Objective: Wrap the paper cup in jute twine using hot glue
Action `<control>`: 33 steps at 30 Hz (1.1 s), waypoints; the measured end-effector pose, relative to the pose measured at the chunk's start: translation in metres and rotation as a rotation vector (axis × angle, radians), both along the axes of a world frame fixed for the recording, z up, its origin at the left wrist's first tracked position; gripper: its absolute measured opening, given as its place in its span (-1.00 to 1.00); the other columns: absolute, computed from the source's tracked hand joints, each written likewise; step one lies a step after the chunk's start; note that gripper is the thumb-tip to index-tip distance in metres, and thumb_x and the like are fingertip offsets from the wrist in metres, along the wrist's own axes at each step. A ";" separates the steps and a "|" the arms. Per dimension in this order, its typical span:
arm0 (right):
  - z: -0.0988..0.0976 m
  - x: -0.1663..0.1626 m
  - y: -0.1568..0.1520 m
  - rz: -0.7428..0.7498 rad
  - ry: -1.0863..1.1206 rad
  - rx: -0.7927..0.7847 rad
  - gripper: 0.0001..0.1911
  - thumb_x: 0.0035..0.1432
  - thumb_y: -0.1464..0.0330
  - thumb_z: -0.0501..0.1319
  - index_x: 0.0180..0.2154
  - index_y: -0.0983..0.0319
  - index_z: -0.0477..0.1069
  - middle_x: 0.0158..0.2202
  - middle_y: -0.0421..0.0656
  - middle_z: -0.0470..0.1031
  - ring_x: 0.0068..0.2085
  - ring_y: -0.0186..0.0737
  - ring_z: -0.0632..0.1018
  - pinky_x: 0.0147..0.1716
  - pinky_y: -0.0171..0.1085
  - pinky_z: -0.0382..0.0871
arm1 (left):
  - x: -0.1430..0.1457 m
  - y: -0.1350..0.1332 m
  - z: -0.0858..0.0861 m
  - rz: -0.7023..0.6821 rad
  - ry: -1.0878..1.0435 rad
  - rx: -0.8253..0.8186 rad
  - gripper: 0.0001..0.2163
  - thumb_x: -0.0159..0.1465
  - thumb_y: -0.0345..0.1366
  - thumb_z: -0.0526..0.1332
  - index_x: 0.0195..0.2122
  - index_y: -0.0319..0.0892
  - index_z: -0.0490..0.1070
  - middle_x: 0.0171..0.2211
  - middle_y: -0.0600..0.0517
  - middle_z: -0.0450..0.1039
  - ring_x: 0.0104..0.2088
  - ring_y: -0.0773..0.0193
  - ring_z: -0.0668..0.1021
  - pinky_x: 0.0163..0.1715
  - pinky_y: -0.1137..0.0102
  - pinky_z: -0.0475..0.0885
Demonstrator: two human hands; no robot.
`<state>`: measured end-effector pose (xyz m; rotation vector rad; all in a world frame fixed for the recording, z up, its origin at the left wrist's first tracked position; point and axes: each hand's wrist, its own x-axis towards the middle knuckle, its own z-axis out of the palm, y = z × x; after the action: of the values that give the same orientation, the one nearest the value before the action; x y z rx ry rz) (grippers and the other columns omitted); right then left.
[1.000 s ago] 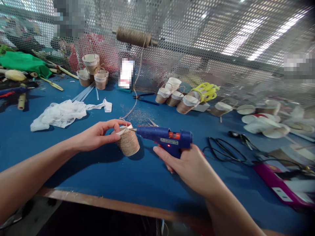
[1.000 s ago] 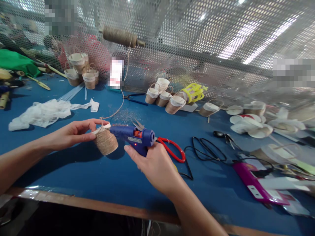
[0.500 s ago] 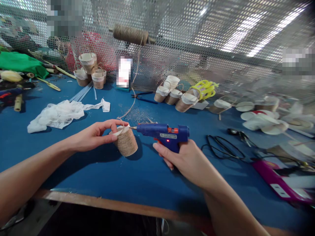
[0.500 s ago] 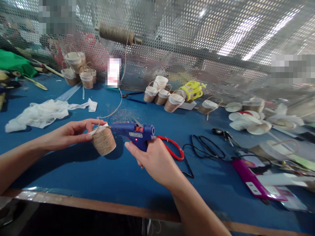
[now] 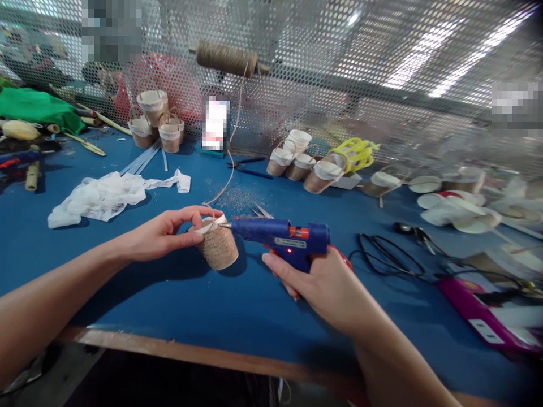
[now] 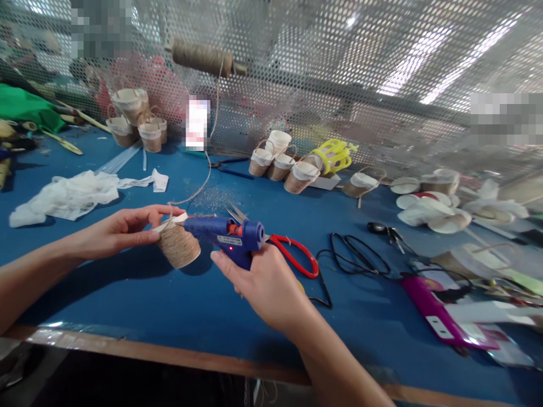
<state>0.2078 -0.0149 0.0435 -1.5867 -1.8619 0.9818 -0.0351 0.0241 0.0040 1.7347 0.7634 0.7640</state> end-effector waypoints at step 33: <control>-0.003 -0.007 -0.005 0.045 -0.027 0.062 -0.84 0.04 0.26 0.18 -0.38 0.23 0.42 -0.80 -0.37 0.21 -0.74 -0.38 0.29 -0.71 -0.37 0.23 | -0.001 0.001 0.000 -0.015 0.008 0.023 -0.87 0.27 -0.38 0.06 -0.44 -0.21 0.21 0.15 -0.10 0.19 0.17 0.13 0.22 0.09 0.20 0.13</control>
<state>0.2012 -0.0196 0.0402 -1.5353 -1.9353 0.9165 -0.0356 0.0247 0.0045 1.7632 0.7484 0.7589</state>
